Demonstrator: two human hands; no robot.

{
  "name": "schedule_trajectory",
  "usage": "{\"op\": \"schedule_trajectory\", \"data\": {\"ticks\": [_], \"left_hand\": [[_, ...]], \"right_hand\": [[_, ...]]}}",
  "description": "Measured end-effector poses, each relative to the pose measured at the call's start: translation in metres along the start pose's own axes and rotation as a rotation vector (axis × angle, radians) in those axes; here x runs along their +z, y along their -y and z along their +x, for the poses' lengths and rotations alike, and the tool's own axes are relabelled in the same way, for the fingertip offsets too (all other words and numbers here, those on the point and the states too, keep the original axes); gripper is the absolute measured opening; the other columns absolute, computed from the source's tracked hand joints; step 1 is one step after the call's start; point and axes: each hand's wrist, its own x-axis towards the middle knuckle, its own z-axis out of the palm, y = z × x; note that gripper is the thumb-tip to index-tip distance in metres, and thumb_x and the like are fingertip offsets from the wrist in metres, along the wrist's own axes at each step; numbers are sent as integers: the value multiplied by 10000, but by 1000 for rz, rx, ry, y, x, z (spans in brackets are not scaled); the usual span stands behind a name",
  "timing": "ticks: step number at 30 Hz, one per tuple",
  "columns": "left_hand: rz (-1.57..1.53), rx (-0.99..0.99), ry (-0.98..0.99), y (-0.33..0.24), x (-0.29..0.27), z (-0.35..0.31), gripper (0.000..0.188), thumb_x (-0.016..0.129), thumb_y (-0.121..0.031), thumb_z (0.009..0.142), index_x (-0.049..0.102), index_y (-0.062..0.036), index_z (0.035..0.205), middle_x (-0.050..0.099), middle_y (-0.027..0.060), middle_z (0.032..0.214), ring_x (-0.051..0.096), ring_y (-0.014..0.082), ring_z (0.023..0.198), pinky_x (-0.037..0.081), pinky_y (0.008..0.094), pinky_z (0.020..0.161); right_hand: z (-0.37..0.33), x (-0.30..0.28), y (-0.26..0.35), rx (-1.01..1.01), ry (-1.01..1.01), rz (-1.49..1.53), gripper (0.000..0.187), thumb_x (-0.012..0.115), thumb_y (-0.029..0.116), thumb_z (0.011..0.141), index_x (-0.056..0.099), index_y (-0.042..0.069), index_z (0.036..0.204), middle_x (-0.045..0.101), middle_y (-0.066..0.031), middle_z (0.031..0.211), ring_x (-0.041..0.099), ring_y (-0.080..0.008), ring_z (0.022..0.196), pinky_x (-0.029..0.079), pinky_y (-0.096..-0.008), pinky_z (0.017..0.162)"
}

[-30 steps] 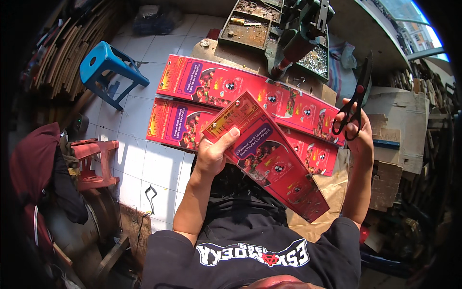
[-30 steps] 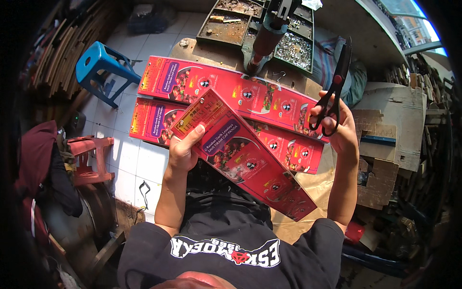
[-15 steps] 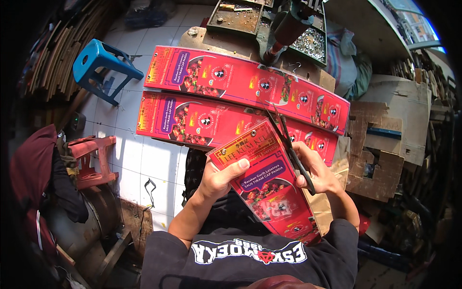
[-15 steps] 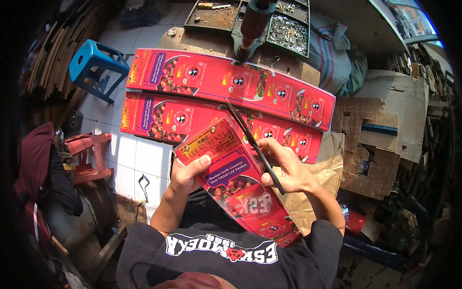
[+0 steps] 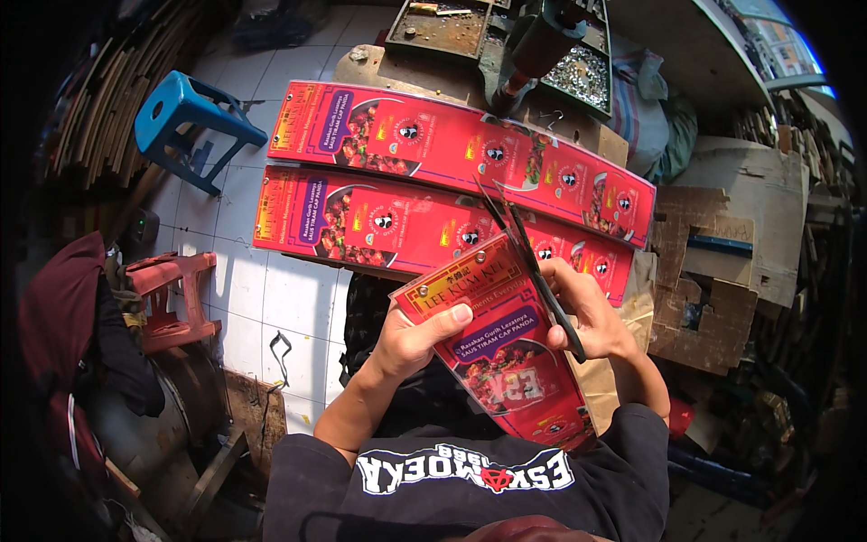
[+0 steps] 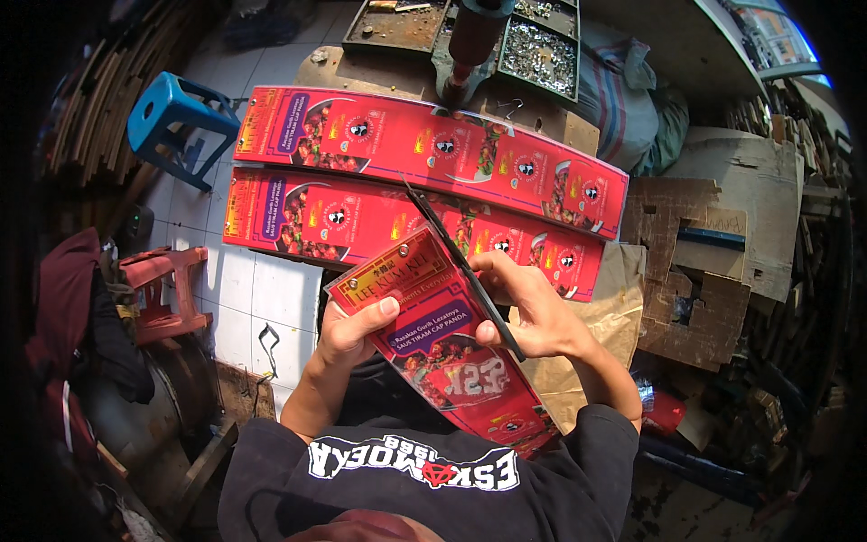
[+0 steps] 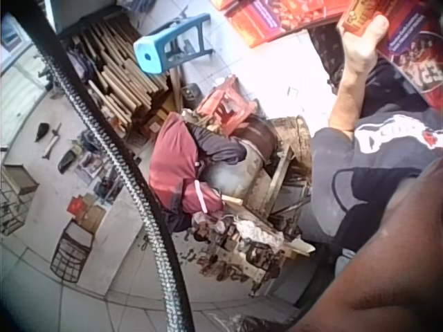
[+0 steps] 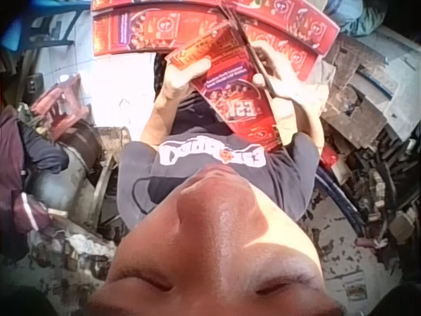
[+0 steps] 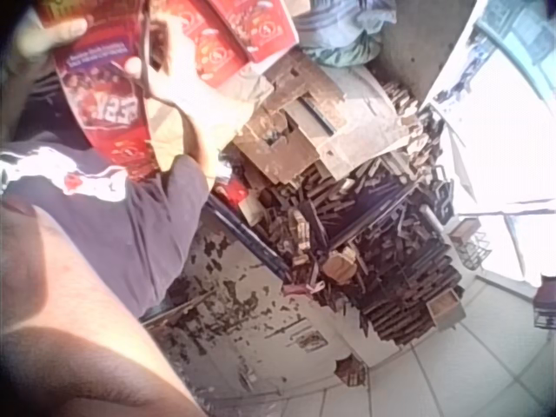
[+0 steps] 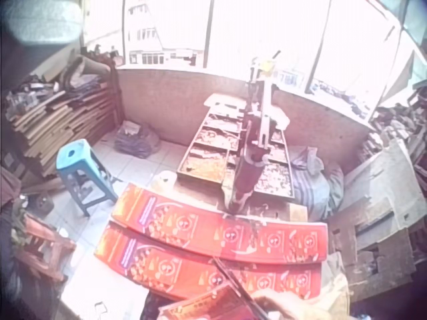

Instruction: The person folds several printed cardboard product packages along pre-scored lines and uses scissors to trim the edges.

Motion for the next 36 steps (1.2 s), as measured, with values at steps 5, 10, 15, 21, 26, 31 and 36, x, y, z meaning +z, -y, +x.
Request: {"op": "schedule_trajectory", "data": {"ticks": [5, 10, 15, 21, 26, 31, 36], "left_hand": [[-20, -24, 29, 1, 1, -1, 400, 621, -62, 845, 544, 51, 1220, 628, 132, 1116, 593, 170, 1011, 469, 312, 894], [-45, -41, 52, 1, 4, 0, 409, 613, -62, 848, 528, 57, 1230, 625, 137, 1116, 595, 179, 1011, 474, 323, 894], [-43, -47, 52, 1, 5, 0, 416, 613, -62, 847, 518, 54, 1235, 620, 141, 1122, 599, 190, 1015, 477, 328, 895], [-52, -35, 43, 2, 5, -2, 414, 614, -58, 847, 519, 52, 1234, 620, 143, 1125, 600, 192, 1015, 478, 328, 896], [-63, -36, 43, 2, 2, -3, 415, 617, -54, 844, 519, 50, 1233, 620, 143, 1124, 600, 191, 1016, 477, 327, 898], [-64, -32, 27, 5, -3, -2, 407, 617, -56, 845, 525, 49, 1228, 623, 140, 1118, 599, 189, 1020, 470, 332, 905], [-37, 14, 11, 3, 1, -1, 378, 619, -62, 848, 543, 48, 1201, 630, 133, 1102, 601, 181, 1007, 472, 325, 895]], "right_hand": [[-1, -1, 2, -51, -8, 2, 749, 744, 505, 734, 455, -45, 1151, 631, -122, 851, 624, -161, 786, 491, -298, 750], [-8, -5, -2, -46, 1, -17, 688, 751, 452, 750, 468, -34, 1145, 639, -110, 807, 630, -146, 741, 480, -285, 686], [-11, -4, -2, -75, -3, -52, 628, 748, 398, 770, 475, -29, 1141, 628, -93, 731, 620, -138, 675, 462, -280, 634], [-11, 0, -2, -103, -8, -34, 598, 731, 386, 789, 476, -25, 1140, 620, -90, 717, 605, -136, 646, 446, -283, 600], [-12, 1, -8, -90, -2, -38, 595, 721, 391, 799, 479, -21, 1154, 621, -84, 721, 591, -124, 639, 440, -279, 596], [-12, 4, -9, -66, -52, -52, 624, 729, 407, 791, 482, -21, 1173, 580, -38, 717, 559, -95, 643, 428, -255, 598], [-8, 5, 6, 34, -104, 126, 627, 753, 401, 772, 487, 10, 1183, 545, 2, 768, 531, -77, 702, 417, -238, 637]]}}
